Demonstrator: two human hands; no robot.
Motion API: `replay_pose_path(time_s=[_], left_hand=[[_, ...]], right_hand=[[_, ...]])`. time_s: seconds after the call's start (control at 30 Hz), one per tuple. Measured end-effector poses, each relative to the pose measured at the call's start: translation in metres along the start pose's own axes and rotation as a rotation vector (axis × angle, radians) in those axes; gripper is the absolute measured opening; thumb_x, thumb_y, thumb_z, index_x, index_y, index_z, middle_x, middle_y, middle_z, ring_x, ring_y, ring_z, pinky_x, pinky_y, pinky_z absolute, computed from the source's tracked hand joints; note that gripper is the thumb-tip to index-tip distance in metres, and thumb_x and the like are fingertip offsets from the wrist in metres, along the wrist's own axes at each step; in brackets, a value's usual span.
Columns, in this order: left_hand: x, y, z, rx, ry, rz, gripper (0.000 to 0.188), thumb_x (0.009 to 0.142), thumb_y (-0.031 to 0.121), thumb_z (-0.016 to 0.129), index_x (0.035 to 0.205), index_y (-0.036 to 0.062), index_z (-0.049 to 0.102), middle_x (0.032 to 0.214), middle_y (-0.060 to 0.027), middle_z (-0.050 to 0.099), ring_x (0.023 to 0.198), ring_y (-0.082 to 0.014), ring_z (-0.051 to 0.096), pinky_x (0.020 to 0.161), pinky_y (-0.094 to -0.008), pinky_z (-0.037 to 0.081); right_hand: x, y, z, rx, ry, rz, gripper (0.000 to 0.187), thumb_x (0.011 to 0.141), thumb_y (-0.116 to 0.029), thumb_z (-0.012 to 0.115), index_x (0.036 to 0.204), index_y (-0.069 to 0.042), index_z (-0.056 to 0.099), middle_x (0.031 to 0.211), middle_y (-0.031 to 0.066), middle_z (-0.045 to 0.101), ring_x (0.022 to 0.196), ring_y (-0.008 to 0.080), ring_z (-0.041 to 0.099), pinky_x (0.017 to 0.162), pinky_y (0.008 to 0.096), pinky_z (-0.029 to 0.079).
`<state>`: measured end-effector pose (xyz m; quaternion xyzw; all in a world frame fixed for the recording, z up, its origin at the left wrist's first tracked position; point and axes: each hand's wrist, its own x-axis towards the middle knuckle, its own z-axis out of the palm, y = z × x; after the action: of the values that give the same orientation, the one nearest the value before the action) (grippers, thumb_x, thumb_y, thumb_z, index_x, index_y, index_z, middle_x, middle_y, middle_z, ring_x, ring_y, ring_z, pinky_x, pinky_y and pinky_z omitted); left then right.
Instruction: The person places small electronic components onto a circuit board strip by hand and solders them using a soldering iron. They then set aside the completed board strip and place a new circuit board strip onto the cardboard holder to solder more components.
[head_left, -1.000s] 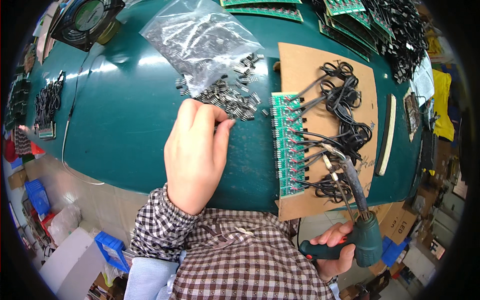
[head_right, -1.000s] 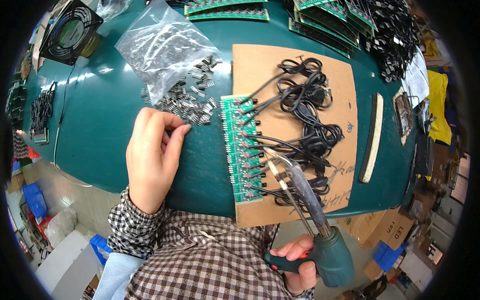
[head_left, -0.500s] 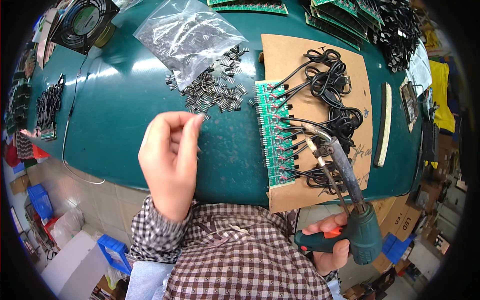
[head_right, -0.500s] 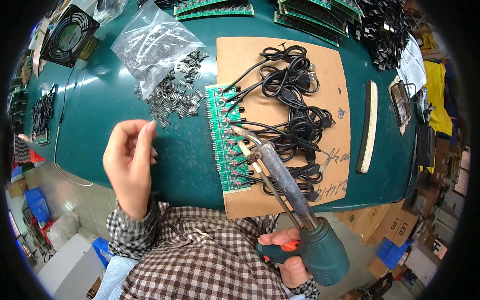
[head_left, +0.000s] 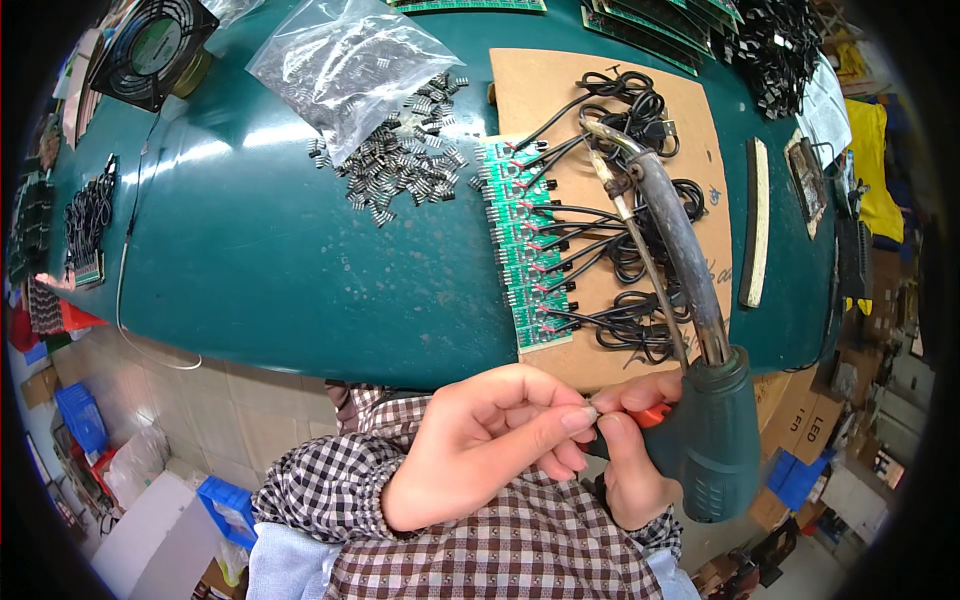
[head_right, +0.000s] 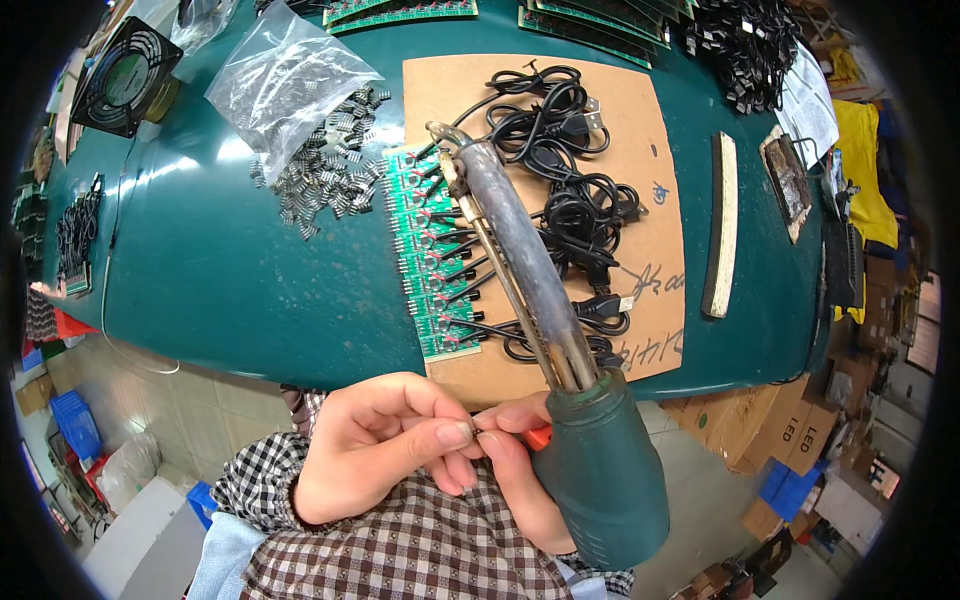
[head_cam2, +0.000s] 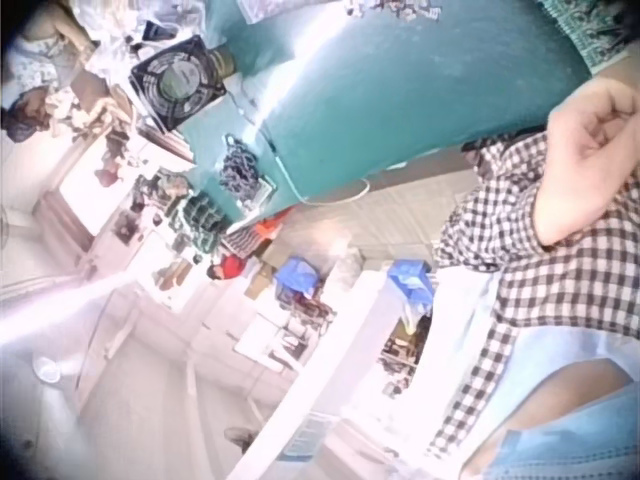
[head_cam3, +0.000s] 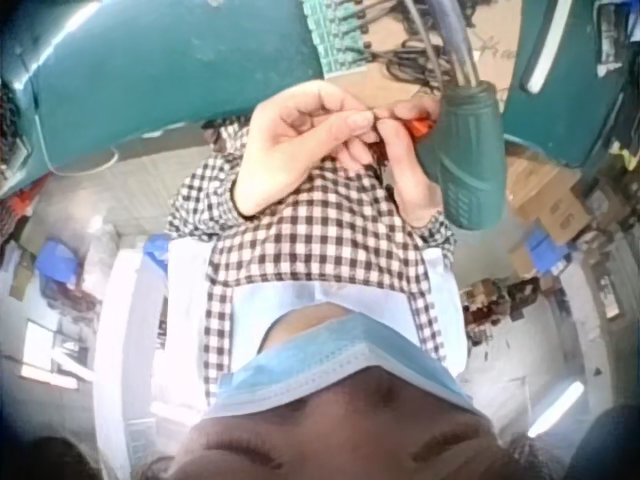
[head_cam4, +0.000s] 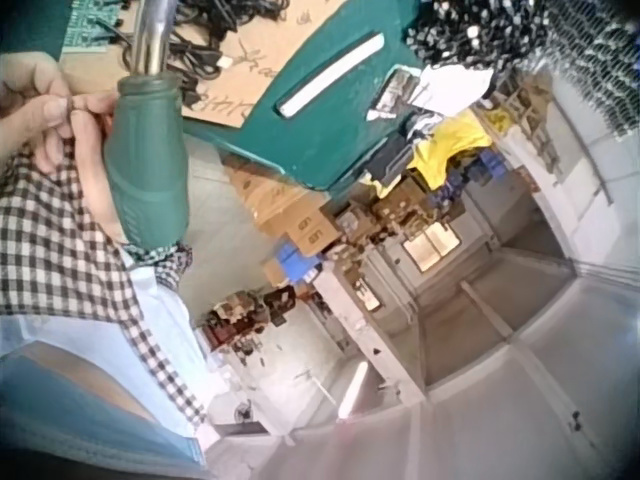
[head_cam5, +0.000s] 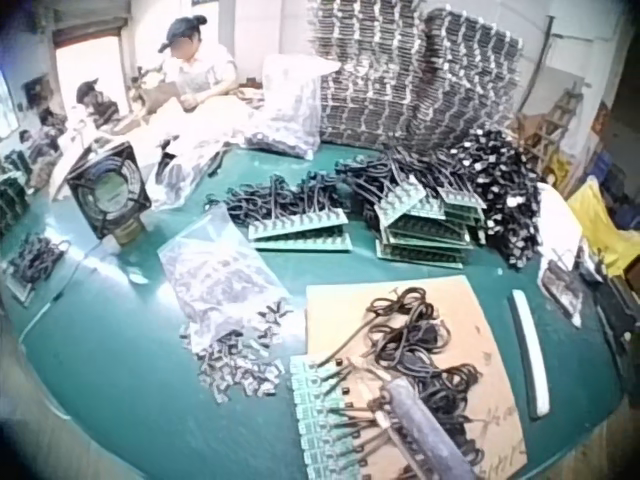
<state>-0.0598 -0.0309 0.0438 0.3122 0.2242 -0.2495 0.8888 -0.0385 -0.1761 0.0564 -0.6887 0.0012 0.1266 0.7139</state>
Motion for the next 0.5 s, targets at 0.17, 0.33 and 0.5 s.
replay_pose_path(time_s=[0.17,0.33,0.5], left_hand=[[-0.008,-0.005,-0.005,0.285,-0.008,0.163,0.012,0.082,-0.004,0.052,0.093,-0.0084,0.052,0.089,-0.0154,0.058,0.077,-0.0173,0.062,0.068,-0.0257,0.053],[-0.01,0.005,-0.011,0.634,-0.022,0.297,0.009,0.082,-0.001,0.053,0.088,-0.0068,0.054,0.086,-0.0133,0.057,0.076,-0.016,0.062,0.065,-0.0244,0.053],[0.005,-0.007,-0.025,0.439,0.242,0.365,0.007,0.083,0.002,0.052,0.086,-0.0045,0.053,0.081,-0.0103,0.059,0.066,-0.0121,0.059,0.059,-0.0221,0.05]], right_hand=[[0.0,0.002,-0.003,-0.139,-0.013,-0.061,0.021,0.077,0.008,0.055,0.093,-0.002,0.045,0.085,0.0118,0.056,0.076,0.0172,0.06,0.065,0.0255,0.049],[0.003,-0.004,-0.007,-0.385,-0.219,-0.003,0.024,0.077,0.003,0.057,0.098,0.0,0.047,0.089,0.012,0.058,0.081,0.0185,0.06,0.069,0.0261,0.049],[-0.015,0.005,-0.013,-0.242,-0.051,0.015,0.033,0.075,-0.004,0.059,0.104,0.0,0.044,0.092,0.0125,0.055,0.083,0.0225,0.058,0.073,0.0326,0.048]])
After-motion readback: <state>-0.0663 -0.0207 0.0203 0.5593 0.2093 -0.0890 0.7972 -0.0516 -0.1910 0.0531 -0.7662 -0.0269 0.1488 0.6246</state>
